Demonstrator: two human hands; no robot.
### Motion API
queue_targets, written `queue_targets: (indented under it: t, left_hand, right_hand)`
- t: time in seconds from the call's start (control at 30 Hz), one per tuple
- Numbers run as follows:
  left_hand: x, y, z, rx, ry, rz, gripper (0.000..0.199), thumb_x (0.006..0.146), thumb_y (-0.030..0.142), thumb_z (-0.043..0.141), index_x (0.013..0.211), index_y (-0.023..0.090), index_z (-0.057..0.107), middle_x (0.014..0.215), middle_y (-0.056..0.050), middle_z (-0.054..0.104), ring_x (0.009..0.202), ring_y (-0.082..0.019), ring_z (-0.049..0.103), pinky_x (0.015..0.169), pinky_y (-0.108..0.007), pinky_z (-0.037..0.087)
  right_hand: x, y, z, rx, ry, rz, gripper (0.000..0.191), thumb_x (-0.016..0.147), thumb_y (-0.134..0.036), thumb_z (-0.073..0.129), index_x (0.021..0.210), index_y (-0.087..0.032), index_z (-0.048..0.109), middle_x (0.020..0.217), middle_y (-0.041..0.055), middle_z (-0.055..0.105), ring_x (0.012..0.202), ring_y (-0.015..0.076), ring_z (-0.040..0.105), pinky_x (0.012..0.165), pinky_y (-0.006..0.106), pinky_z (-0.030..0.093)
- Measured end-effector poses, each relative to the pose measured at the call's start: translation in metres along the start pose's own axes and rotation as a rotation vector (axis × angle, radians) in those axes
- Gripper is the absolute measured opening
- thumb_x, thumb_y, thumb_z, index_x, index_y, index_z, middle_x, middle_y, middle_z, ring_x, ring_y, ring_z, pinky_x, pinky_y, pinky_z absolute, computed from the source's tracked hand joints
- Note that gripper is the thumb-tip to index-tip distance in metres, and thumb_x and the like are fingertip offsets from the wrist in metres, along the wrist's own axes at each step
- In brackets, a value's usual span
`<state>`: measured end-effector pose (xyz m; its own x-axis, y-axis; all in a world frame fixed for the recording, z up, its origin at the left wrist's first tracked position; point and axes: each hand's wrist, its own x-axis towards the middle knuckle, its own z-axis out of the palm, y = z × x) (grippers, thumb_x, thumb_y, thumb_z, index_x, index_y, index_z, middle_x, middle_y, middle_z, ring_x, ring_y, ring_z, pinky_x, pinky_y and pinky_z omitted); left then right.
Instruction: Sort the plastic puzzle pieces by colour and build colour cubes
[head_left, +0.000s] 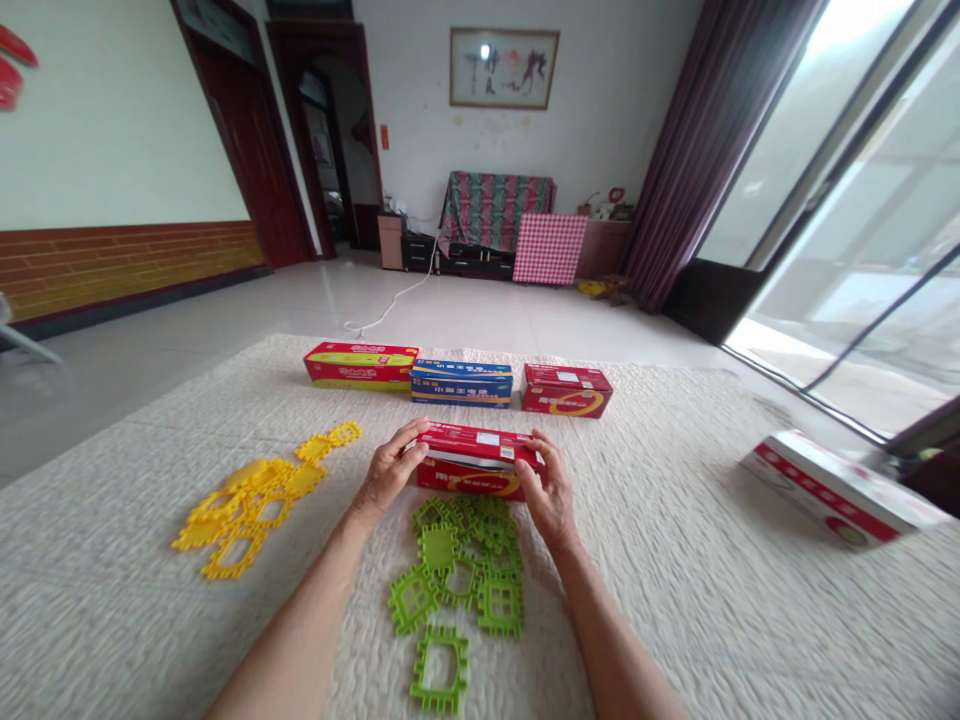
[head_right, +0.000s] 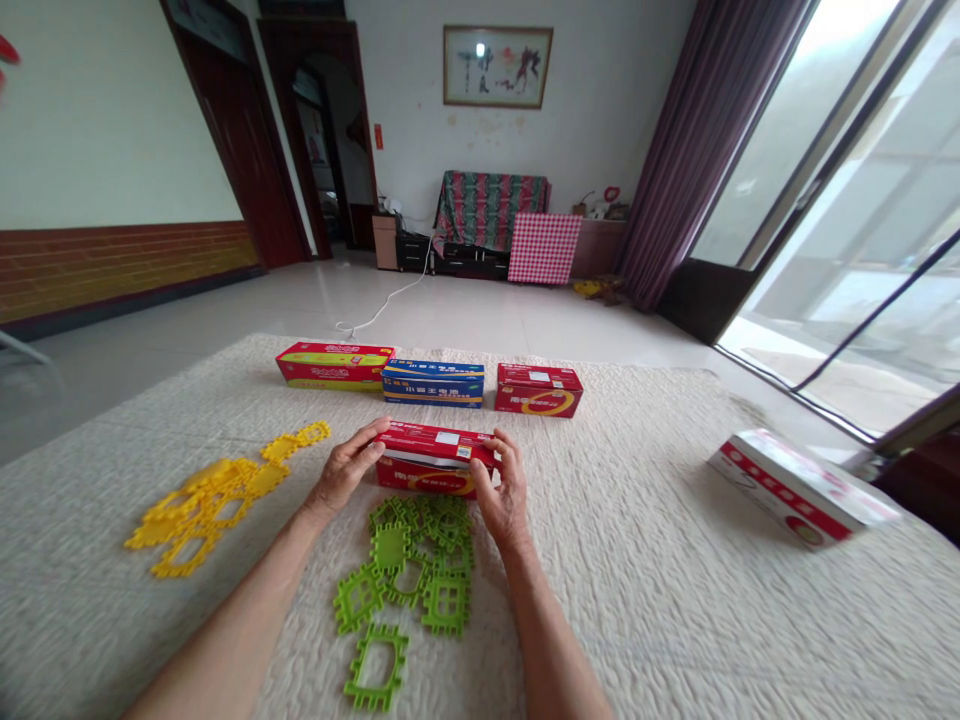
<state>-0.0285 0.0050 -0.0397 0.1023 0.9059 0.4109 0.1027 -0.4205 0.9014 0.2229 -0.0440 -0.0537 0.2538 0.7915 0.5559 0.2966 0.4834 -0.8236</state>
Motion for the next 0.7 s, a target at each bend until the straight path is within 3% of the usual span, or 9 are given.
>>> queue_targets:
  t: [0.27, 0.7]
  left_hand:
    - [-0.0017, -0.0029, 0.0002, -0.174, 0.025, -0.104, 0.045, 0.079, 0.042, 0.061, 0.118, 0.018, 0.065, 0.135, -0.009, 0.055, 0.131, -0.027, 0.043, 0.112, -0.044, 0.030]
    - [0.0000, -0.0073, 0.0024, -0.151, 0.044, -0.061, 0.034, 0.077, 0.038, 0.062, 0.104, 0.019, 0.068, 0.131, -0.008, 0.058, 0.129, -0.027, 0.045, 0.111, -0.041, 0.030]
  right_hand:
    - [-0.0010, 0.0008, 0.0009, 0.014, -0.002, 0.029, 0.026, 0.085, -0.033, 0.057, 0.110, -0.024, 0.057, 0.138, 0.0099, 0.045, 0.127, 0.0256, 0.044, 0.098, 0.044, 0.044]
    - [-0.0015, -0.0062, 0.0002, 0.029, 0.014, 0.060, 0.022, 0.085, -0.034, 0.056, 0.104, -0.023, 0.059, 0.137, 0.0095, 0.048, 0.126, 0.0242, 0.046, 0.102, 0.041, 0.040]
